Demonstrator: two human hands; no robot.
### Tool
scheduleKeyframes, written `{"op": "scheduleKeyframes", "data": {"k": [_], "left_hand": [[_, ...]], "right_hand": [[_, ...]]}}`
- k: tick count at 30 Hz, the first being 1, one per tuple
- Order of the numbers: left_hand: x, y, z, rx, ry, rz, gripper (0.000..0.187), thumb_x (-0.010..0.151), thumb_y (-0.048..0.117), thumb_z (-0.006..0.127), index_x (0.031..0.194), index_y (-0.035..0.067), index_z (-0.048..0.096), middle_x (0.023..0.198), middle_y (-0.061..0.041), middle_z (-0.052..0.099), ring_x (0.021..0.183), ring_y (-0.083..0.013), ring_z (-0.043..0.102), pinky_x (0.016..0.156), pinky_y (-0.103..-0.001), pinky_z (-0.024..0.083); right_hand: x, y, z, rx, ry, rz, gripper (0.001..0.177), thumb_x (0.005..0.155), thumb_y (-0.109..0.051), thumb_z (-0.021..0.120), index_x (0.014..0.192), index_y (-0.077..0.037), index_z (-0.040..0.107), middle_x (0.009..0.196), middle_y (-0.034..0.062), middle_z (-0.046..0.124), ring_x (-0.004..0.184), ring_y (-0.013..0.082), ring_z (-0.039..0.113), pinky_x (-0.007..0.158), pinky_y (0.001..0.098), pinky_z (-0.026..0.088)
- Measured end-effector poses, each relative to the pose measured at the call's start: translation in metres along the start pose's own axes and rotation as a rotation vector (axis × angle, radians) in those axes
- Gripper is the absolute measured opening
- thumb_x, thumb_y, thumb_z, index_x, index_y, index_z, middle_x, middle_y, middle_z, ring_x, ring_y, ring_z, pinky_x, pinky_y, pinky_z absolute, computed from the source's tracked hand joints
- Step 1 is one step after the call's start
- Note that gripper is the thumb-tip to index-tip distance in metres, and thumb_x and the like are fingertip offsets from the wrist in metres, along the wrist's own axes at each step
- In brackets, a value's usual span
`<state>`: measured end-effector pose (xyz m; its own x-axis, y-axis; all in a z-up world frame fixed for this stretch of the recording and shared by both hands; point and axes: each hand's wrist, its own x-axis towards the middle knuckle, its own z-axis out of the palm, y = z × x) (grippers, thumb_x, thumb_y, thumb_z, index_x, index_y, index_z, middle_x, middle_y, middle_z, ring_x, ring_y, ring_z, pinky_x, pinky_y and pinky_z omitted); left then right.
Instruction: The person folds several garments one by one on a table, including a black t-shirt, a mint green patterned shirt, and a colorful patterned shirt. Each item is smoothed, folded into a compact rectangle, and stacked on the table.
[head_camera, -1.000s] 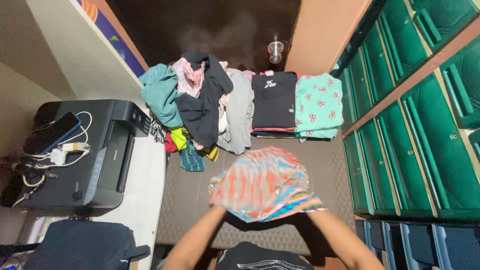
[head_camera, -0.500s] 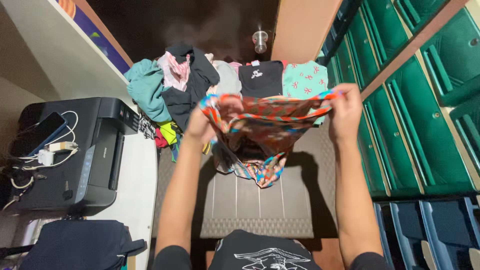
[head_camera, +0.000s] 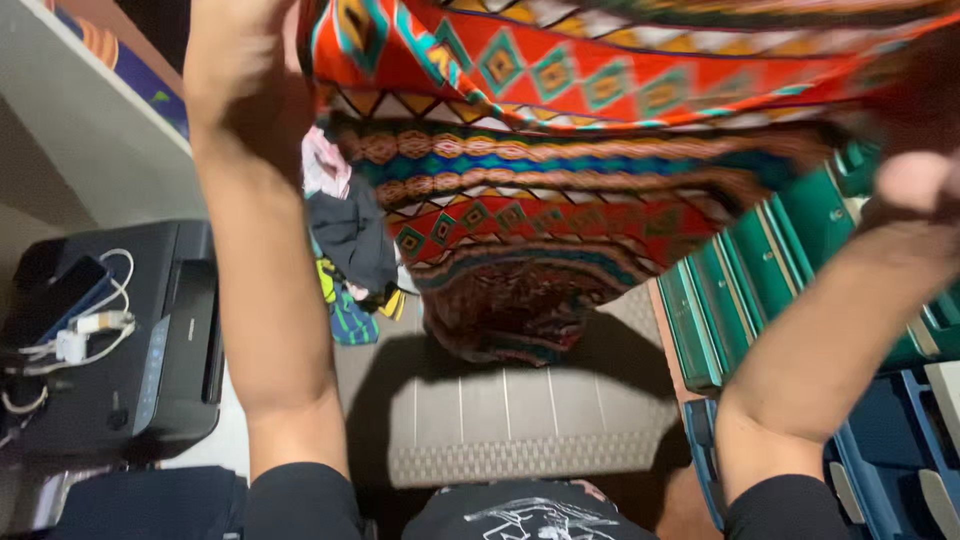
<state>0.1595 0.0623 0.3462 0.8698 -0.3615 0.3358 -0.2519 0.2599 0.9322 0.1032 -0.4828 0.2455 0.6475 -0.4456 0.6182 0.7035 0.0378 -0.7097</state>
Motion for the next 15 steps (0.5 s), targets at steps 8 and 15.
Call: {"op": "scheduleKeyframes", "data": {"k": [8,15], "left_hand": [[0.111,-0.115,0.076,0.457,0.135,-0.054,0.022,0.087,0.021,0.08,0.081,0.003,0.07,0.064,0.003,0.063,0.055,-0.0091,0.057,0.05,-0.032,0.046],[0.122,-0.103,0.019,0.133,0.268,0.049,0.017,0.09,0.018,0.07,0.082,0.004,0.066,0.072,0.0,0.063,0.066,-0.0127,0.058,0.064,-0.034,0.049]], "right_hand": [[0.004,0.043,-0.05,-0.331,-0.03,0.025,0.022,0.108,-0.002,0.076,0.129,0.001,0.07,0.1,0.0035,0.064,0.081,0.0117,0.052,0.071,0.0259,0.04],[0.02,-0.066,-0.055,-0.357,0.069,-0.171,0.026,0.106,-0.003,0.077,0.131,-0.002,0.069,0.102,0.0054,0.066,0.084,0.0153,0.057,0.074,0.0278,0.045]]}}
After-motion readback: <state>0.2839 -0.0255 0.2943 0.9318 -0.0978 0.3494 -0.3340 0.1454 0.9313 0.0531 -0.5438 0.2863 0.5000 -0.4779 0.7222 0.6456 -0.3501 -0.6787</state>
